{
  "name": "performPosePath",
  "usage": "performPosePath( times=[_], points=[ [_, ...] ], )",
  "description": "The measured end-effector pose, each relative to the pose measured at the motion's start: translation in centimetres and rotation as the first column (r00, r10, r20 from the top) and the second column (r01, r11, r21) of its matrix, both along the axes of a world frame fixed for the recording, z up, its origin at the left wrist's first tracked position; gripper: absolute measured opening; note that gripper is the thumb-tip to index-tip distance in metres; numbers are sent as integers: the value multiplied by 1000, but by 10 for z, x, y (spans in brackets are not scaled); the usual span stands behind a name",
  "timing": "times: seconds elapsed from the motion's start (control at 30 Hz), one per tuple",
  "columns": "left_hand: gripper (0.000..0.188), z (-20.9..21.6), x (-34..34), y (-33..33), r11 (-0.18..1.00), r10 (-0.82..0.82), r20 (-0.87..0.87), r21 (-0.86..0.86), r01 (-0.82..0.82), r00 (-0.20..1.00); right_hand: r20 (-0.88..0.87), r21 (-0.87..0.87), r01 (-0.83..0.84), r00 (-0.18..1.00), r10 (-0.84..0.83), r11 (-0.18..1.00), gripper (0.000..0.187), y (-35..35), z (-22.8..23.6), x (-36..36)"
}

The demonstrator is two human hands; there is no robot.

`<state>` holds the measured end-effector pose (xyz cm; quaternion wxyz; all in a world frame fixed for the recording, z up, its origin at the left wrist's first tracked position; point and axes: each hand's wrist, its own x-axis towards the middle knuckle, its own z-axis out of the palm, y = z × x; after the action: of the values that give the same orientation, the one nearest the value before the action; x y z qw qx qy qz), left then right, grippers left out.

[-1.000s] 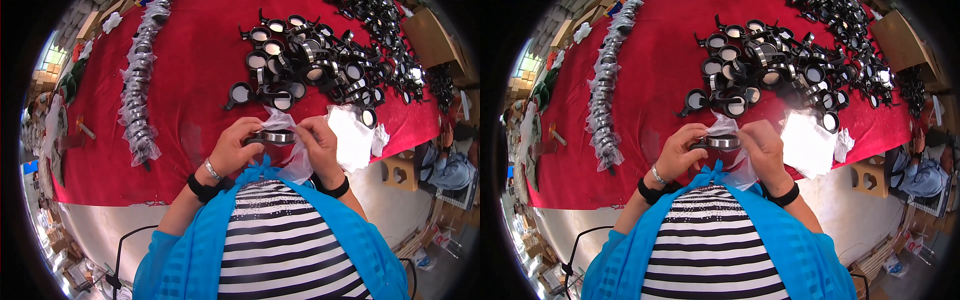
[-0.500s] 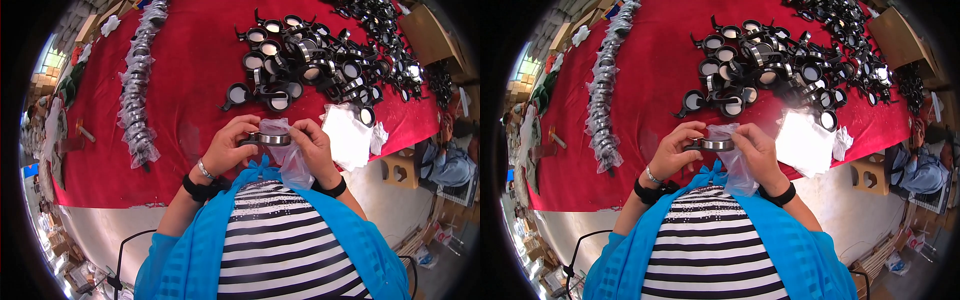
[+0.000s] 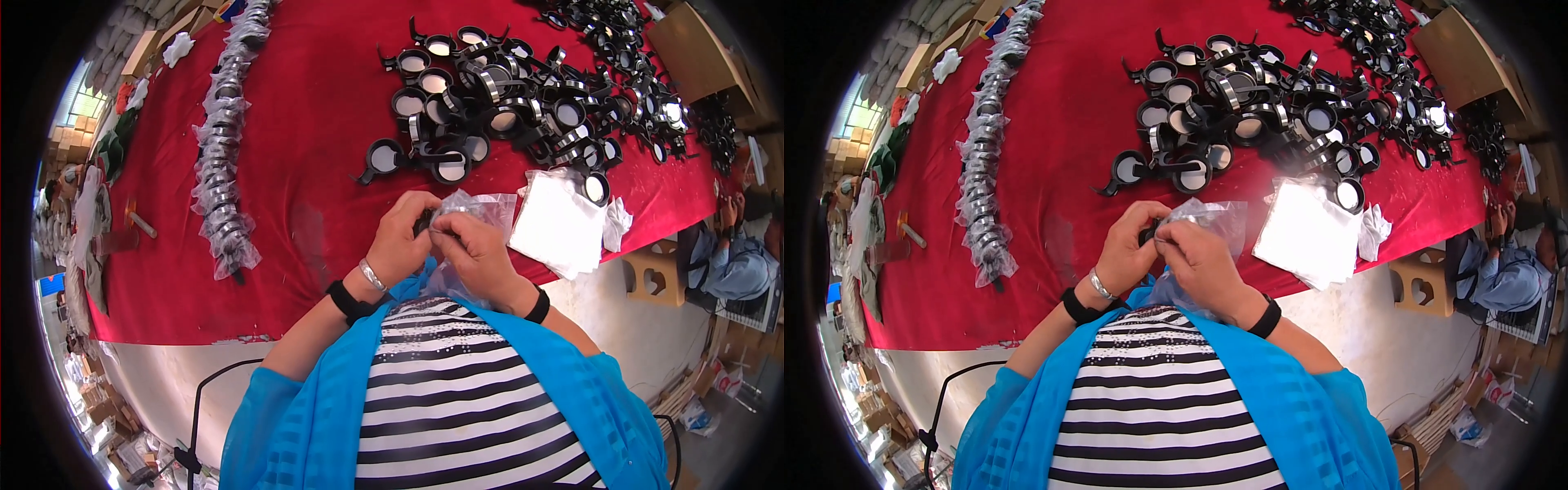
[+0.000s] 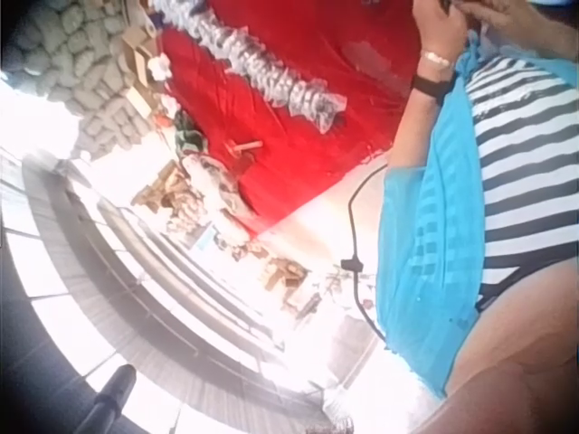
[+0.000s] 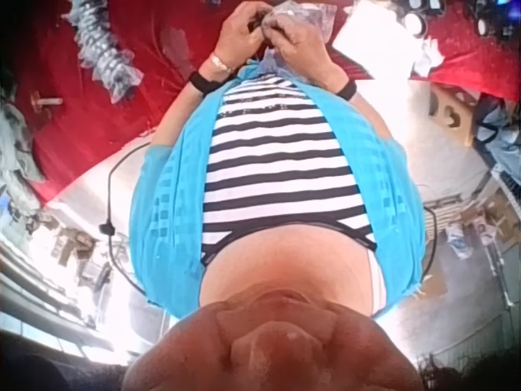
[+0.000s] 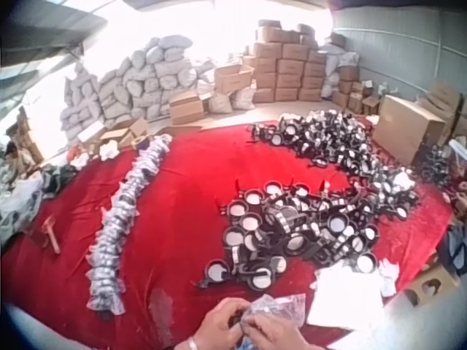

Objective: Packing black plastic industrial components into small plastic bags at a workstation.

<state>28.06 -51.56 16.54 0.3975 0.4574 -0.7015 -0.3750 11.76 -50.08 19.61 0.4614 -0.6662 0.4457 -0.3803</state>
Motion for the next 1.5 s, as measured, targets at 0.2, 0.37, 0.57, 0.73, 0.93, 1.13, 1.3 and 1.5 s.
performPosePath(
  times=[0.2, 0.37, 0.57, 0.73, 0.93, 1.13, 1.3, 1.5],
  points=[
    [30, -2, -1, -1, 890, 168, -439, 453, 56, 883, 44, 14, -128, 991, 128, 992, 13, -1, 18, 6],
    [33, -4, 19, -7, 824, 372, -732, 543, 160, 571, -60, -147, -168, 985, 161, 975, 23, 9, 15, -5],
    [21, 3, 35, -6, 830, 377, -774, 526, 187, 509, -46, 316, 396, 914, -403, 862, 25, -17, -15, -59],
    [21, 8, 22, 0, 799, 228, -669, 544, 256, 708, -31, 146, 51, 998, -47, 988, 30, -33, 9, -42],
    [21, 22, 18, 0, 794, 155, -570, 558, 241, 807, 11, 194, -102, 995, 102, 976, 33, -24, -17, -31],
    [22, 26, 19, 2, 798, 329, -531, 598, 70, 781, 231, 307, -66, 973, -8, 949, 26, -13, -19, -24],
    [16, 24, 27, 13, 922, 287, -85, 295, -251, 954, 157, 140, 100, 980, -122, 985, 21, -16, -17, -23],
    [16, 13, 59, 30, 713, 204, 1, 685, -150, 979, -35, 25, 279, 960, -278, 960, 20, -24, -26, -28]
  ],
)
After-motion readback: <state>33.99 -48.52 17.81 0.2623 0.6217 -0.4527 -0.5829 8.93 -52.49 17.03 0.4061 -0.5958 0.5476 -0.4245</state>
